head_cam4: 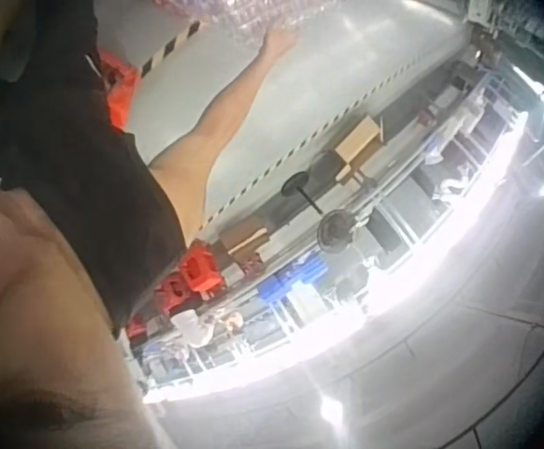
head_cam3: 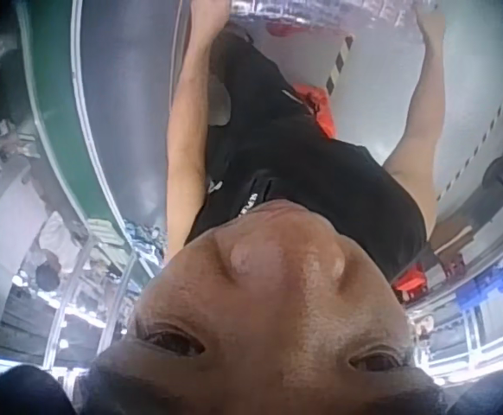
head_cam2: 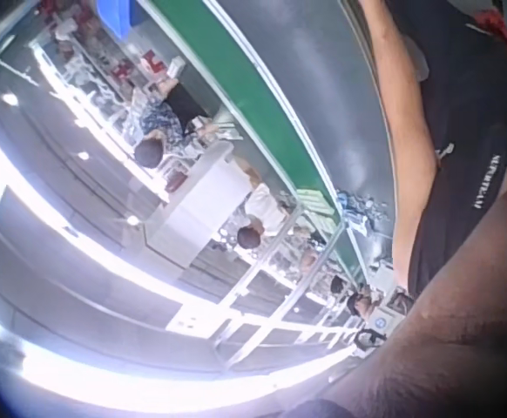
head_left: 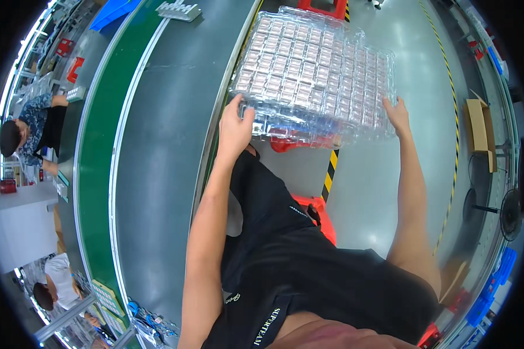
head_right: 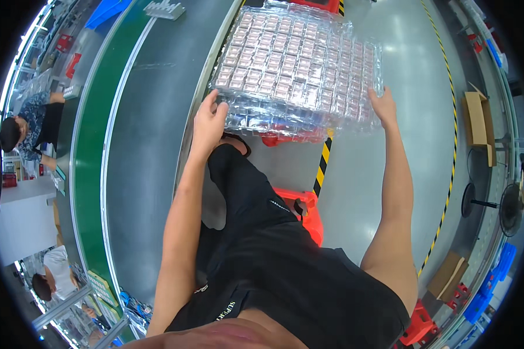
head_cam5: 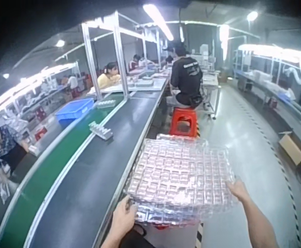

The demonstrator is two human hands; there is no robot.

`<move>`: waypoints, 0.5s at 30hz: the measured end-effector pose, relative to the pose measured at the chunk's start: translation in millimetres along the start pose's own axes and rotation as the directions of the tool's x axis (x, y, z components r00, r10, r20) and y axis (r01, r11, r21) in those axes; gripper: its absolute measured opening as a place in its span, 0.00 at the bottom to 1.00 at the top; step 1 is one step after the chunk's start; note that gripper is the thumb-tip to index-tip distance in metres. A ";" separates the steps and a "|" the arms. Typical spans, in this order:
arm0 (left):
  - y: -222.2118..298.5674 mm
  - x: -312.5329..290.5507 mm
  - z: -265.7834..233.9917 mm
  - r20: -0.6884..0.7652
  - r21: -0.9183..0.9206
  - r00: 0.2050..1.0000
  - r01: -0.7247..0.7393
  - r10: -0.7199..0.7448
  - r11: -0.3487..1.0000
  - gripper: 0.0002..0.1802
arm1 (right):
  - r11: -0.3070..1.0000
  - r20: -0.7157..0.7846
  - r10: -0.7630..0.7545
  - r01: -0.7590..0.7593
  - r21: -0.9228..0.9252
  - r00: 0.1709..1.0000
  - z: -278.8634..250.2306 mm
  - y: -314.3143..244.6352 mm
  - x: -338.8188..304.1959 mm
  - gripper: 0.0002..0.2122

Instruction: The recorder is placing small electronic components into a tray and applying a green alignment template.

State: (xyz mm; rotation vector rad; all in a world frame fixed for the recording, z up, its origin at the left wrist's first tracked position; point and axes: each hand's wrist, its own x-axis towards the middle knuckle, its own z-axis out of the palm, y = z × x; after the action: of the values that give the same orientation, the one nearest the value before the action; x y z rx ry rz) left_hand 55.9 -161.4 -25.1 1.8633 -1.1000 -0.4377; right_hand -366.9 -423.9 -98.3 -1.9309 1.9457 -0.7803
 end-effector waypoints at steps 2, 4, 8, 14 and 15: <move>-13.2 13.1 20.5 -0.078 -0.189 0.958 0.259 -0.277 0.947 0.35 | 0.993 0.152 0.074 -0.086 0.078 0.986 -6.7 -13.0 -4.2 0.28; -15.3 20.3 34.7 -0.067 -0.405 0.864 0.434 -0.499 0.805 0.36 | 0.974 0.290 0.145 -0.188 0.128 0.946 -15.1 -20.8 -4.6 0.26; -66.0 36.2 48.0 -0.116 -0.580 0.893 0.294 -0.435 0.760 0.36 | 0.981 0.302 0.077 -0.126 0.146 0.950 -20.0 -25.5 1.2 0.22; -49.1 45.3 48.3 -0.031 -0.556 0.919 0.311 -0.393 0.771 0.36 | 0.976 0.332 0.076 -0.138 0.168 0.940 -19.6 -5.7 18.5 0.21; -52.9 49.1 46.8 -0.022 -0.530 0.922 0.318 -0.387 0.786 0.38 | 0.977 0.287 0.029 -0.087 0.192 0.958 -16.9 -4.6 22.1 0.21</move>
State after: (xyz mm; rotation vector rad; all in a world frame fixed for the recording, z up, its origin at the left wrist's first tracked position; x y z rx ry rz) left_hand 78.3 -216.0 -87.8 1.5726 -0.4638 -0.7387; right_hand -373.9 -442.6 -78.3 -1.7480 1.6756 -0.6206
